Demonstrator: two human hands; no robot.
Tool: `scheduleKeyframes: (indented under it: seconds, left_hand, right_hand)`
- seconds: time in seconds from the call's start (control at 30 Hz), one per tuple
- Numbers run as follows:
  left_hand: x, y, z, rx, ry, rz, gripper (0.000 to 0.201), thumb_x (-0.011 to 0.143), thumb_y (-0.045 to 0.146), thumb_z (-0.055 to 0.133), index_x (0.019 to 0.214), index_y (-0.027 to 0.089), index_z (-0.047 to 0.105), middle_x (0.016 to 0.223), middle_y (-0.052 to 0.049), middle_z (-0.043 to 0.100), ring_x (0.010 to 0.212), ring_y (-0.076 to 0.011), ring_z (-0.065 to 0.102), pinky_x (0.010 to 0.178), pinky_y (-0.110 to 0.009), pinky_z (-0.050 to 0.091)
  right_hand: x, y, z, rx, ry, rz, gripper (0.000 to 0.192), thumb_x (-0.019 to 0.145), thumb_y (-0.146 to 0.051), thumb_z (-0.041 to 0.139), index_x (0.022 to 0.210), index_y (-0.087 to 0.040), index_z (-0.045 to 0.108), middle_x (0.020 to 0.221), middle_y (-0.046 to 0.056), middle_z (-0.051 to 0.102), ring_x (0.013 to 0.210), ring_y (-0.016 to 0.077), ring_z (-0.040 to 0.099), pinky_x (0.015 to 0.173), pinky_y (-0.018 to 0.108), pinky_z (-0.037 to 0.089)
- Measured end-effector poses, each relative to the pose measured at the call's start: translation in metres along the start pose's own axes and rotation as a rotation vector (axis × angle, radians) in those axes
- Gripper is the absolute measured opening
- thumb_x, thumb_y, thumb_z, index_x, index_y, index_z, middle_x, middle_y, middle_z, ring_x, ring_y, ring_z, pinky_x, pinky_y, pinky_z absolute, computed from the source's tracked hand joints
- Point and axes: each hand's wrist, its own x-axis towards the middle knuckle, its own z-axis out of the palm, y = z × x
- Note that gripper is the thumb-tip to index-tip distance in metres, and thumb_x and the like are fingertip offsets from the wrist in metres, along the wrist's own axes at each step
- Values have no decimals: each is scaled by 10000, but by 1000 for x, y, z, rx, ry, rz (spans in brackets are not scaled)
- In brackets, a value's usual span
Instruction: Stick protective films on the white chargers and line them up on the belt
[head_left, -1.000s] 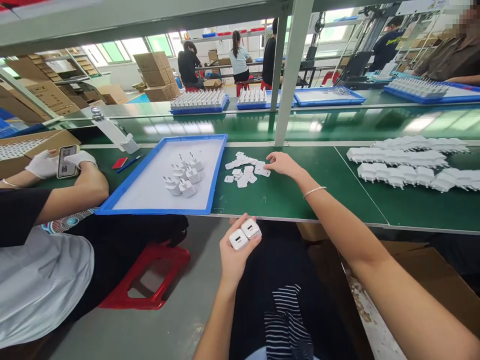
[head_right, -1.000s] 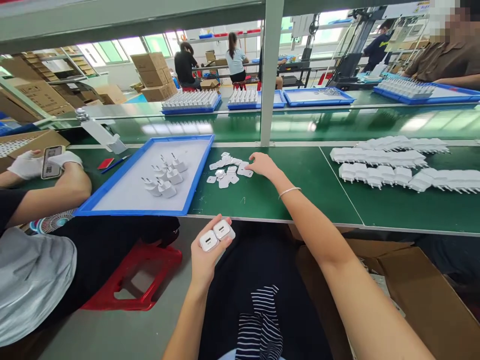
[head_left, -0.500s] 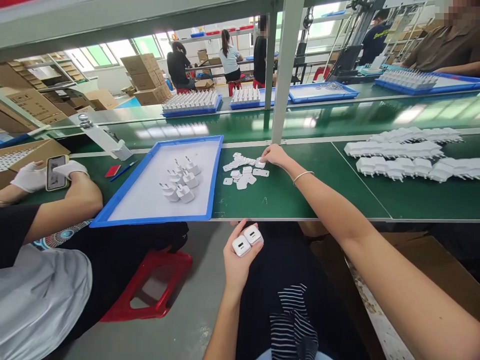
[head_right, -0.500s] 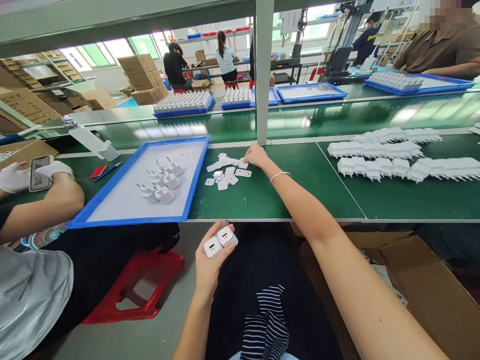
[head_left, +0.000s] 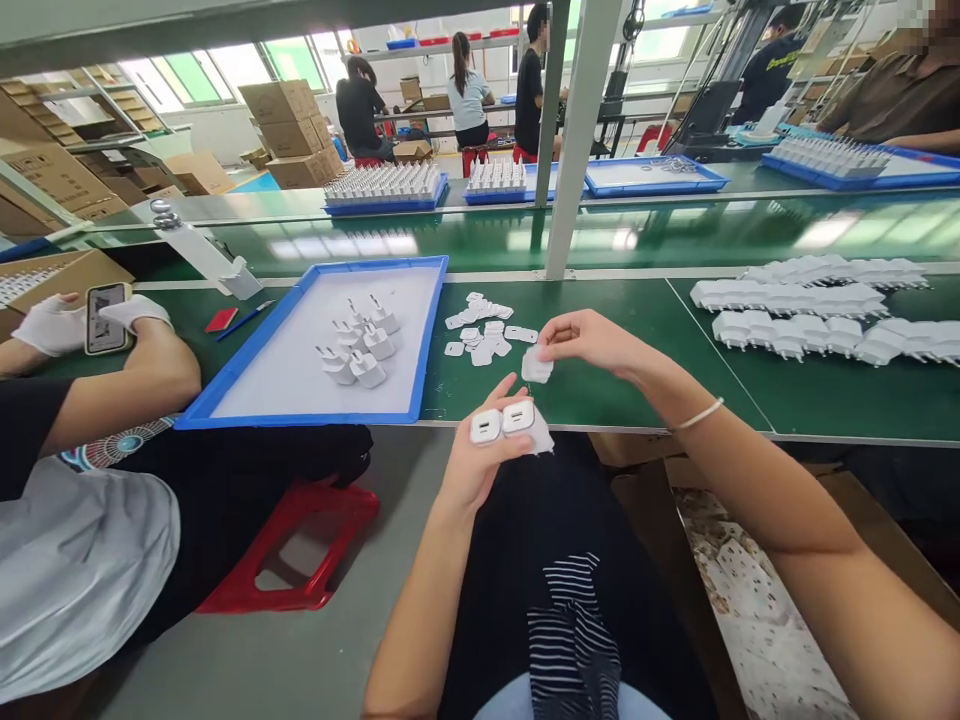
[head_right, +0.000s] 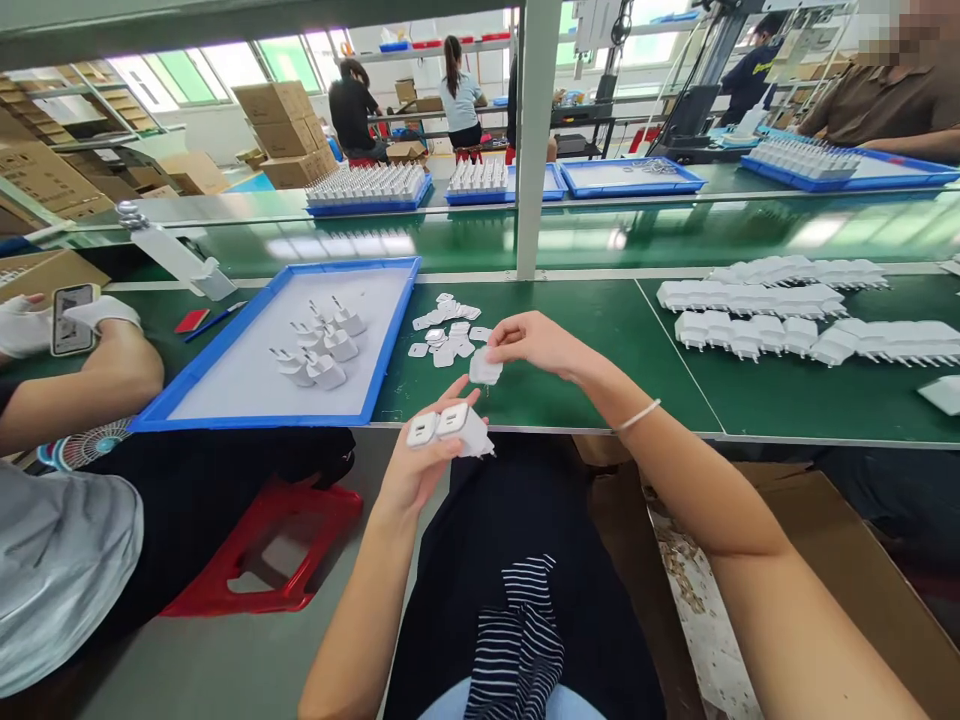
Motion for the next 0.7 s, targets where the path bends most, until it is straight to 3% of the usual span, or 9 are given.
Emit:
scheduleKeyframes:
  seconds: [0.1,0.17,0.33,0.4,0.5,0.6,0.7]
  left_hand:
    - [7,1,9,-15,-91,-90,510,565,336,963,1031,203,802,1306,-121,725,1263,-401,648,993,-511,579]
    - [6,2,16,32,-109,-115,502,574,327,963,1029,193,803,1159,-116,779,1158,-374,703,939,-484,593]
    - [-9,7,30,219,-4,-16,451,627,276,941,1051,207,804,1140,-103,787,1123,-331,719,937,-447,587]
    - [-16,9,35,308,32,93,402,657,255,926,1040,226,807,1202,-98,768,1140,-316,713,993,-453,566]
    - [-24,11,42,455,85,265,355,696,205,899,1037,245,809,1212,-94,756,1164,-299,698,1053,-462,539]
    - [-29,11,46,566,116,371,367,722,186,880,1073,257,803,1206,-87,754,1186,-289,685,1067,-459,531]
    - [-30,8,46,645,136,448,374,740,200,870,1100,266,796,1215,-81,751,1182,-286,688,1070,-464,523]
  right_hand:
    - [-35,-11,10,29,-144,-66,153,696,-299,823,725,-183,728,722,6,723,701,158,662,705,304,543]
    - [-51,-17,13,-20,-147,-120,126,740,-298,786,720,-190,725,691,1,704,648,147,626,639,293,515]
    - [-82,-28,13,-269,234,-291,92,804,-268,769,716,-241,770,637,-14,634,568,117,491,539,284,401]
    - [-97,-30,12,-189,265,-296,112,834,-311,778,736,-256,775,573,-20,605,527,118,491,505,284,405]
    - [-117,-30,13,54,191,-264,151,819,-404,828,806,-259,790,664,8,714,564,145,622,534,291,524]
    - [-132,-23,18,221,160,-228,165,815,-413,845,808,-255,801,713,23,754,613,159,693,593,292,600]
    - [-142,-12,25,332,206,-180,136,788,-365,878,828,-261,800,696,10,755,591,155,705,590,283,620]
